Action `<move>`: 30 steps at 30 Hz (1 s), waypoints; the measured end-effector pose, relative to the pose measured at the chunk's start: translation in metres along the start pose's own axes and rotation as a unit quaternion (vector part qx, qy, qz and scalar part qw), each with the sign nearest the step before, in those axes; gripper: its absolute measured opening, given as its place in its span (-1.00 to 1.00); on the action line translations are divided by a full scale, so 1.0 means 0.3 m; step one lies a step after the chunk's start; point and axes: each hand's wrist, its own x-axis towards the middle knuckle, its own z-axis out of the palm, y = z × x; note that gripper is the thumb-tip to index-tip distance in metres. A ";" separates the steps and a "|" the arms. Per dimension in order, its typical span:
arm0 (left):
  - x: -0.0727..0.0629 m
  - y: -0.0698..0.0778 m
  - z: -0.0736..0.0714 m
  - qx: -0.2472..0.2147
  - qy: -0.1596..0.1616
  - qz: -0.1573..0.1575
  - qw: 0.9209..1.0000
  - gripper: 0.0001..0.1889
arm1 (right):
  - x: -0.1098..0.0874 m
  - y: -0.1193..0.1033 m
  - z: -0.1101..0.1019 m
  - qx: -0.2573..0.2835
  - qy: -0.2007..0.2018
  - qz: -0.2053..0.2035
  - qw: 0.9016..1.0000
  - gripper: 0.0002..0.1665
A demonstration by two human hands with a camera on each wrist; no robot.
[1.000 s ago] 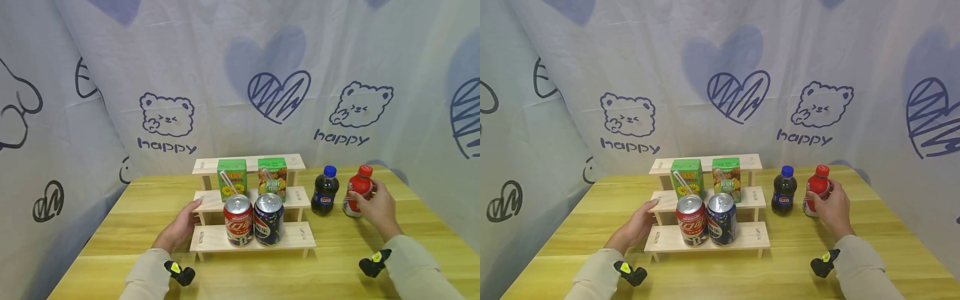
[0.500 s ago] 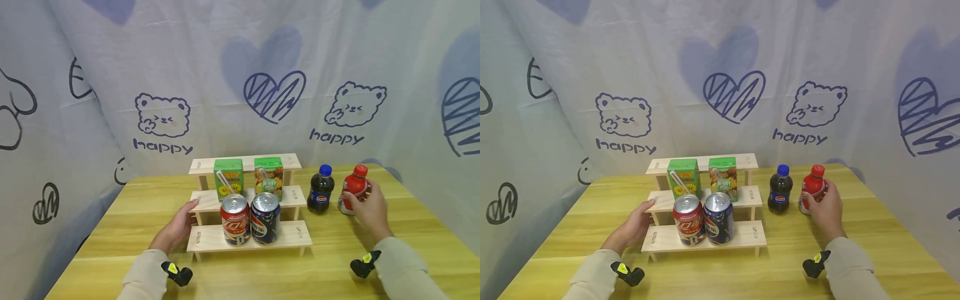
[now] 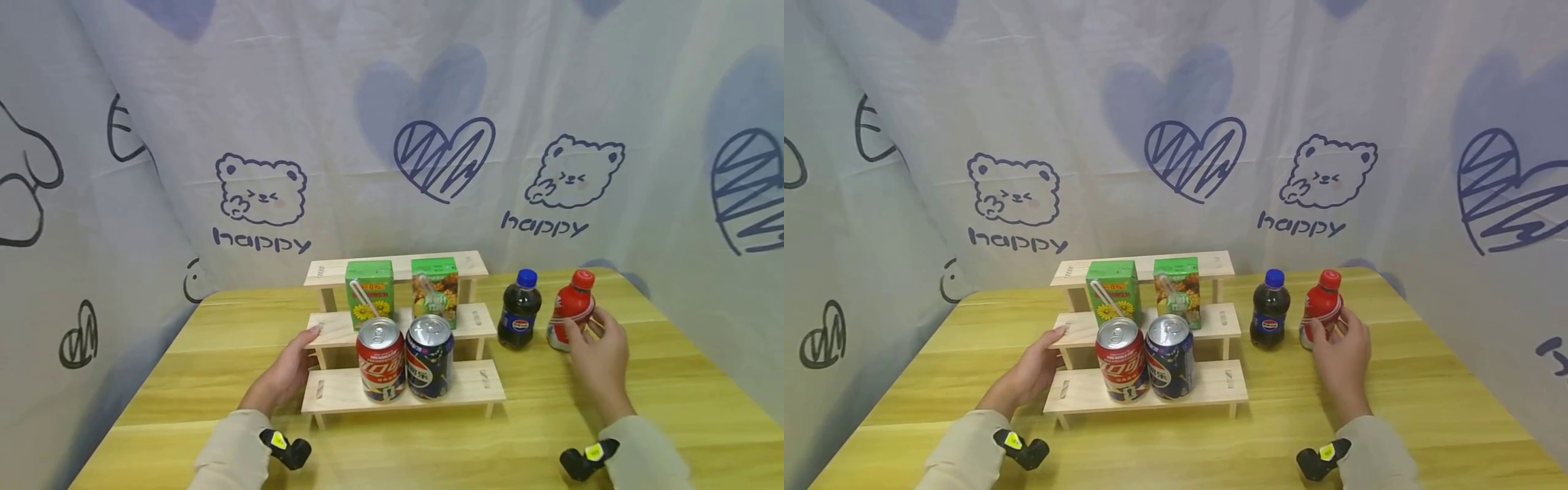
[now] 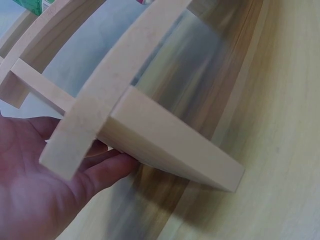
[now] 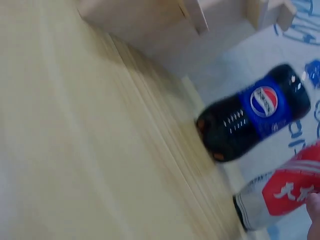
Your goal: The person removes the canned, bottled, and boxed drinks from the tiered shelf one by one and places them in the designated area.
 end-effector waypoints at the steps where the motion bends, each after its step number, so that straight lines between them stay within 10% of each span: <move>1: 0.001 -0.002 -0.002 0.005 0.000 0.004 1.000 -0.24 | -0.014 -0.005 0.003 0.008 0.008 0.000 1.000 -0.33; 7: 0.035 -0.042 -0.026 0.005 0.008 -0.011 1.000 -0.24 | -0.090 -0.049 0.034 0.057 0.020 -0.004 0.998 -0.43; 20: 0.035 -0.047 -0.041 0.018 -0.002 0.003 1.000 -0.20 | -0.165 -0.208 0.127 0.140 -0.152 -0.112 0.972 -0.49; 30: 0.006 -0.010 -0.006 0.008 0.011 -0.005 1.000 -0.24 | -0.174 -0.289 0.221 0.149 -0.212 -0.085 0.962 -0.41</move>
